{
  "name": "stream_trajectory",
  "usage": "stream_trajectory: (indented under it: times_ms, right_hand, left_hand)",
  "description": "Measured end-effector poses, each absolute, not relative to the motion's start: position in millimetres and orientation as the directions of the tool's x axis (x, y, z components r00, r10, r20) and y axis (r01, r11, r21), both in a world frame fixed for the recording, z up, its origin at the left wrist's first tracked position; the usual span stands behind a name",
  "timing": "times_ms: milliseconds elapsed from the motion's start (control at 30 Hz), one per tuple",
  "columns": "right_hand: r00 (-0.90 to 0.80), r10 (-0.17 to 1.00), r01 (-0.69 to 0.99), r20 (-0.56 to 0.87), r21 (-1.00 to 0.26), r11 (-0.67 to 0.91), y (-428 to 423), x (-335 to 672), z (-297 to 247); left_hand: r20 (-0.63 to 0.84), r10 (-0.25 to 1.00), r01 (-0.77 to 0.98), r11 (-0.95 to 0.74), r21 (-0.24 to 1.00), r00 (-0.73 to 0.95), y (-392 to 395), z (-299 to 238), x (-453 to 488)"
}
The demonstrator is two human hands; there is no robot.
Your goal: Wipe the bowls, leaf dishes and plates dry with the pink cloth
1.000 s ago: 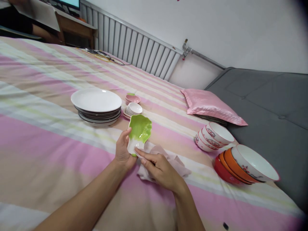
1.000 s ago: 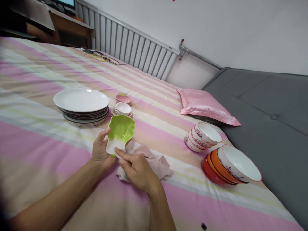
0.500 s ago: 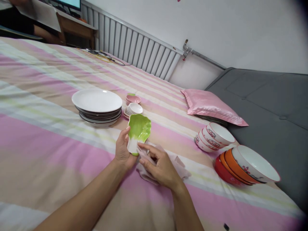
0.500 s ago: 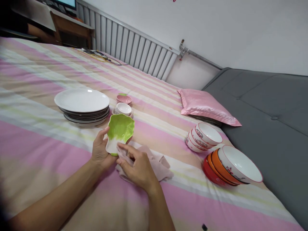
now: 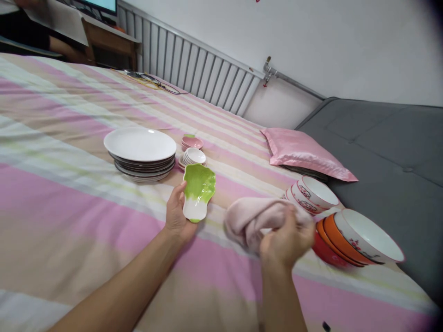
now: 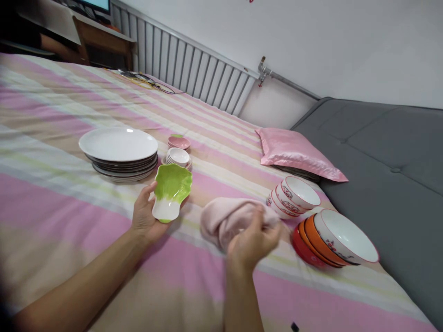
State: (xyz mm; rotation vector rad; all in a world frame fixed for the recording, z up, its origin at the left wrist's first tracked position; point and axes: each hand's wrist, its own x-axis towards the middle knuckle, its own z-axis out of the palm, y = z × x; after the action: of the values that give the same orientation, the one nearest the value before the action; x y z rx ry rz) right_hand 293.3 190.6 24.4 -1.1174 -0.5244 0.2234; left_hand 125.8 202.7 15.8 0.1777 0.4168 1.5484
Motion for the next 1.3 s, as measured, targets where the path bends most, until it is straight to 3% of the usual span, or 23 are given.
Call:
stream_trajectory:
  times_ms: [67,133,233,300,367,533,800,1033,1300]
  right_hand:
    - [0.898,0.206,0.234,0.389,-0.819,0.524,185.9,296.8,38.4]
    - [0.877,0.167,0.304,0.450,-0.791,0.530,181.5,293.1,46.2]
    - [0.778,0.407,0.285,0.478,-0.846,0.450,178.1,276.1,40.6]
    - [0.629,0.638,0.243,0.444,-0.892,0.381,176.9,262.3,29.5]
    - [0.457,0.790,0.243,0.409,-0.911,0.332,175.2,250.2,18.4]
    - [0.173,0.898,0.349,0.404,-0.878,0.328,171.0,235.0,5.4]
    - [0.125,0.915,0.401,0.385,-0.863,0.308,171.2,234.6,6.0]
    - [-0.285,0.901,0.516,0.327,-0.740,0.432,165.7,231.4,12.8]
    - [-0.503,0.832,0.521,0.235,-0.686,0.509,156.7,231.0,25.2]
  left_hand:
    - [-0.154,0.988,-0.925,0.037,0.377,-0.023,202.1,16.2,126.0]
    - [-0.167,0.986,-0.922,0.048,0.384,-0.018,201.6,16.5,126.0]
    - [-0.196,0.981,-0.922,0.073,0.380,-0.003,201.3,16.2,126.1]
    - [-0.213,0.977,-0.923,0.088,0.374,0.007,201.4,15.8,126.7]
    - [-0.221,0.975,-0.921,0.102,0.376,0.018,201.3,15.5,128.2]
    - [-0.196,0.972,-0.895,0.199,0.399,0.128,197.6,13.1,135.3]
    - [-0.138,0.971,-0.842,0.238,0.484,0.195,191.6,7.1,143.5]
    - [-0.192,0.967,-0.876,0.236,0.421,0.168,193.0,11.5,140.9]
    - [-0.174,0.955,-0.885,0.290,0.364,0.242,194.5,20.3,133.4]
